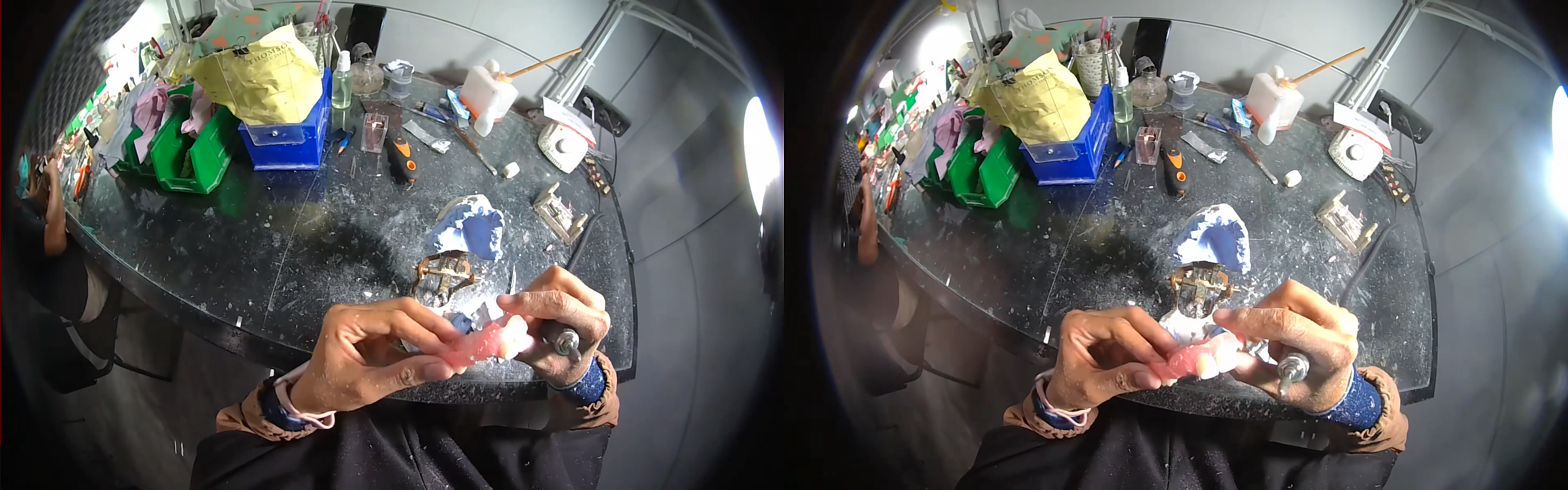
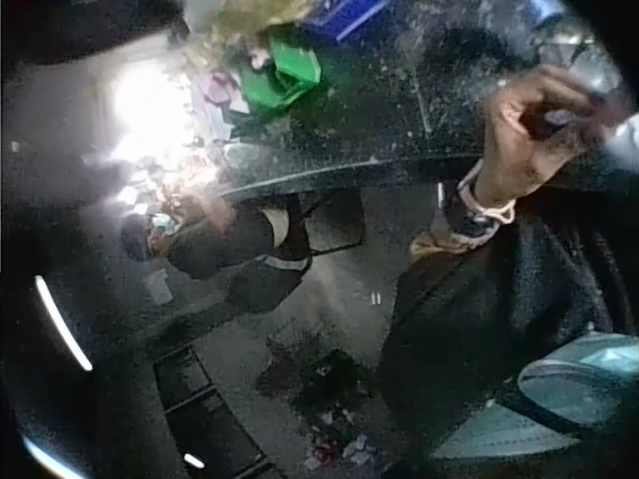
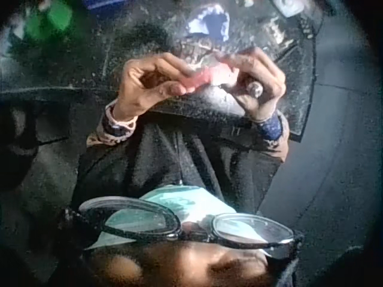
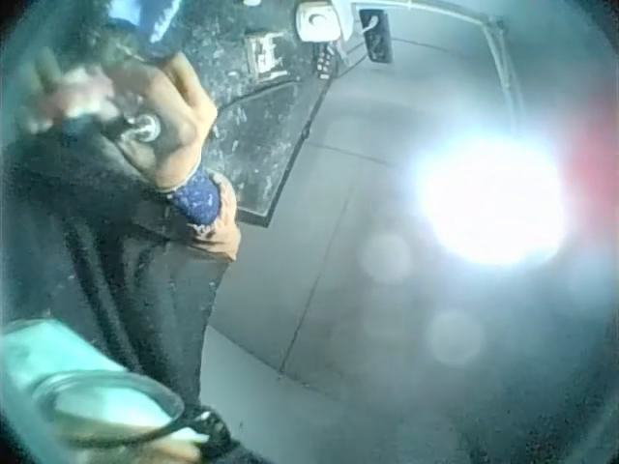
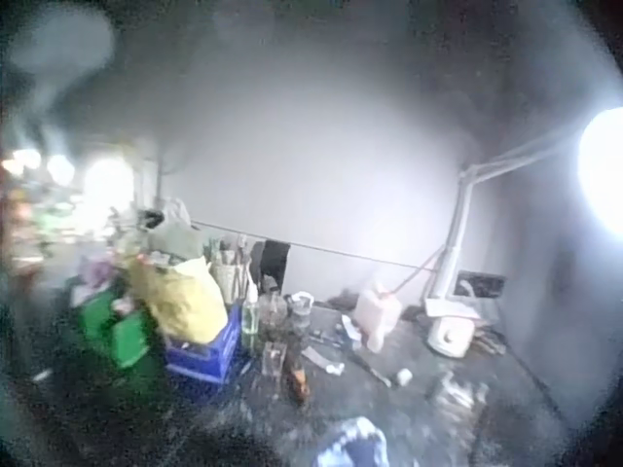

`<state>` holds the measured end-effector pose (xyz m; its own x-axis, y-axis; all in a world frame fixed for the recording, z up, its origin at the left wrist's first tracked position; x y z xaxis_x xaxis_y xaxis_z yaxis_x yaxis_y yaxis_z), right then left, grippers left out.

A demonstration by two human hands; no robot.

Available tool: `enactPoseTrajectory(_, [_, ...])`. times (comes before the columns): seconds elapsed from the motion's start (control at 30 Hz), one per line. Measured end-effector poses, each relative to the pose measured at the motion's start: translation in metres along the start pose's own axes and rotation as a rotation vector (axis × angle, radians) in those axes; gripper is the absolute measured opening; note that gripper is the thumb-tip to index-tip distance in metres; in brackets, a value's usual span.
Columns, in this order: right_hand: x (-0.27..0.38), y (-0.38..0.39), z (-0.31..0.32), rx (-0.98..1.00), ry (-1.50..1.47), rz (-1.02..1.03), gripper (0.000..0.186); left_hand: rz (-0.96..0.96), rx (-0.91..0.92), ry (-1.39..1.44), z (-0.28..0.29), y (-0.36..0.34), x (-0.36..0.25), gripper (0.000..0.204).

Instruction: The person holds a pink dental prosthesis and uses a rotary polishing tool to smooth and finish the edges and surfaces, occasionally brushing away dust with a small brush.

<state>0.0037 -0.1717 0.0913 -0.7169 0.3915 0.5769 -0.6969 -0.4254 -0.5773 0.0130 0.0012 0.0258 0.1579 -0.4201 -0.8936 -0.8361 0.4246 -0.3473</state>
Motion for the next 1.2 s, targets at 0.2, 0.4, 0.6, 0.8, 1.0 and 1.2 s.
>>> enactPoseTrajectory(0.2, [0.012, 0.006, 0.008, -0.12, -0.038, -0.083, 0.028, 0.194, 0.001, 0.19, -0.006, -0.006, -0.002, 0.01])
enactPoseTrajectory(0.4, [0.001, 0.002, 0.02, -0.344, 0.112, -0.34, 0.028, 0.058, -0.068, -0.59, 0.029, -0.043, -0.032, 0.036])
enactPoseTrajectory(0.6, [-0.033, -0.013, 0.0, -0.419, 0.068, -0.476, 0.026, 0.378, 0.257, -0.381, 0.028, -0.087, 0.012, 0.069])
enactPoseTrajectory(0.8, [-0.046, -0.015, -0.007, -0.469, 0.031, -0.474, 0.033, 0.544, 0.394, -0.181, 0.018, -0.094, 0.045, 0.089])
enactPoseTrajectory(1.0, [-0.051, -0.016, -0.008, -0.442, 0.023, -0.501, 0.033, 0.563, 0.382, 0.054, 0.017, -0.096, 0.052, 0.09])
enactPoseTrajectory(1.2, [-0.06, -0.007, -0.008, -0.477, -0.181, -0.618, 0.036, 0.556, 0.398, -0.048, 0.013, -0.098, 0.048, 0.076])
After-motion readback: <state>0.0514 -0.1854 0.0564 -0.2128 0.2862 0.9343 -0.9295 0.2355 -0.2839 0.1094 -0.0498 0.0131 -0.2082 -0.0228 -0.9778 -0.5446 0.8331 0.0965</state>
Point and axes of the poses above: each hand's wrist, its own y-axis away from the middle knuckle, its own z-axis out of the back of the hand, x = y × z, the point moved 5 cm from there along -y, towards the middle knuckle, and after that the axes turned 11 degrees about -y, right-handed, at the moved point
